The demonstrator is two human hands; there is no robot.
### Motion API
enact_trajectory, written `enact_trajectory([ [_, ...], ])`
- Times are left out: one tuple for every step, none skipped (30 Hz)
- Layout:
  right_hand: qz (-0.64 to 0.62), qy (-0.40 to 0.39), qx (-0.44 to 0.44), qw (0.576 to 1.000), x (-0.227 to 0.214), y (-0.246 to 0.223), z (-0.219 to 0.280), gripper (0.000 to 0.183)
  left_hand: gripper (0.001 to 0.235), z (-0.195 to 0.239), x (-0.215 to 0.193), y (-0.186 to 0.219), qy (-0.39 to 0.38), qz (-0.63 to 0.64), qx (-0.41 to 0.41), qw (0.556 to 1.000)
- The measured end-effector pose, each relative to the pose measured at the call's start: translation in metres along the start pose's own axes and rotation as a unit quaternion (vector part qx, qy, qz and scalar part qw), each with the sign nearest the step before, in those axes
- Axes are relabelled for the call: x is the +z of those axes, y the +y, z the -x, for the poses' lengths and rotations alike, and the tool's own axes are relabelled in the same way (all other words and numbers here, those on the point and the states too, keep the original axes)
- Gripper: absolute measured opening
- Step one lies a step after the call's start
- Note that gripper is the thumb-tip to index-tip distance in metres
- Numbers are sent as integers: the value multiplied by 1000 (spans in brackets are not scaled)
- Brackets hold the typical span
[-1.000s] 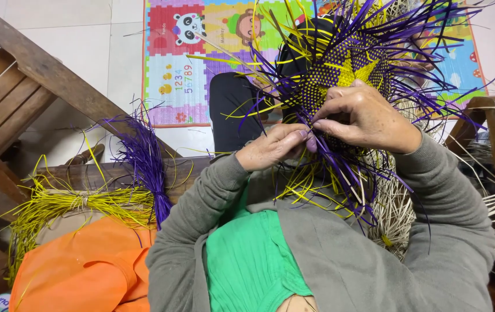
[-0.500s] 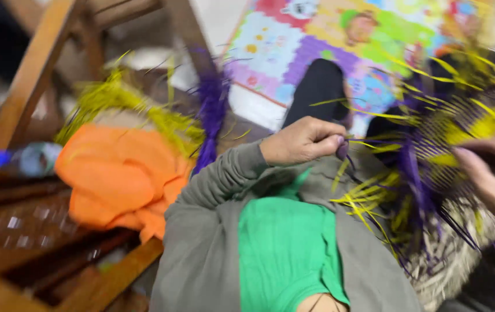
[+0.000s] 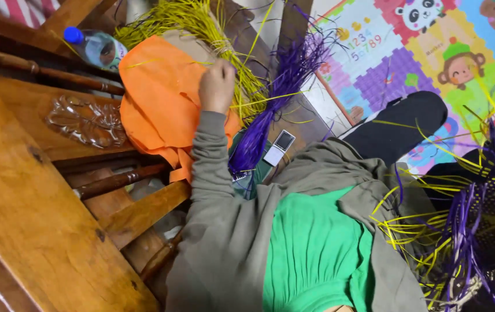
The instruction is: Weaving a decorative circular item with a star pattern using colored strips.
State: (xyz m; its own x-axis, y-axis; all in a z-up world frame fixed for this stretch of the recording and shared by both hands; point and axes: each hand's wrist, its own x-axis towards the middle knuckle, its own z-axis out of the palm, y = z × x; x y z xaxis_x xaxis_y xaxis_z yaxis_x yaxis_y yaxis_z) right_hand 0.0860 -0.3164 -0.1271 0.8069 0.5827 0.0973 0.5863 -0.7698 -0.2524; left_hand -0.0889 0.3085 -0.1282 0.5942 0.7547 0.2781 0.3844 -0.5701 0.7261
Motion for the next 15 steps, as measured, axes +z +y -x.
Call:
enact_trajectory([
  [-2, -3, -4, 1000, 2, -13, -10, 72, 21, 6, 20, -21, 2, -3, -4, 1000],
  [-66, 37, 12, 997, 3, -25, -20, 28, 24, 12, 40, -42, -51, 11, -45, 998],
  [-134, 79, 30, 987, 6, -38, -28, 19, 26, 16, 59, -62, -105, 25, -82, 991],
  [-137, 77, 28, 987, 12, -33, -38, 19, 26, 29, 71, -75, -103, 22, -83, 991],
  [-94, 112, -20, 989, 19, -29, -44, 12, 30, 39, 84, -86, -135, -24, -105, 985],
  [-53, 144, -70, 986, 26, -25, -50, 12, 36, 49, 97, -98, -166, -71, -126, 975],
  [-55, 144, -66, 986, 38, -15, -59, 12, 36, 54, 96, -97, -170, -74, -124, 975],
  [-119, 122, -50, 984, 49, -6, -67, 9, 33, 58, 96, -97, -220, -89, -149, 960],
  [-187, 102, -38, 976, 62, 4, -79, 6, 32, 59, 95, -96, -265, -105, -174, 943],
  [-190, 103, -36, 976, 52, -24, -87, 6, 32, 59, 89, -90, -265, -109, -172, 942],
  [-181, 98, -50, 977, 42, -51, -96, 6, 32, 58, 84, -83, -267, -109, -178, 941],
  [-172, 93, -63, 979, 31, -78, -105, 9, 32, 57, 78, -77, -269, -108, -183, 939],
  [-174, 95, -62, 978, 24, -96, -114, 9, 32, 58, 79, -76, -269, -111, -182, 939],
  [-130, 94, -96, 982, 17, -115, -123, 9, 32, 59, 79, -76, -256, -110, -188, 942],
  [-84, 89, -131, 984, 7, -132, -132, 10, 33, 64, 81, -76, -244, -106, -197, 944],
])
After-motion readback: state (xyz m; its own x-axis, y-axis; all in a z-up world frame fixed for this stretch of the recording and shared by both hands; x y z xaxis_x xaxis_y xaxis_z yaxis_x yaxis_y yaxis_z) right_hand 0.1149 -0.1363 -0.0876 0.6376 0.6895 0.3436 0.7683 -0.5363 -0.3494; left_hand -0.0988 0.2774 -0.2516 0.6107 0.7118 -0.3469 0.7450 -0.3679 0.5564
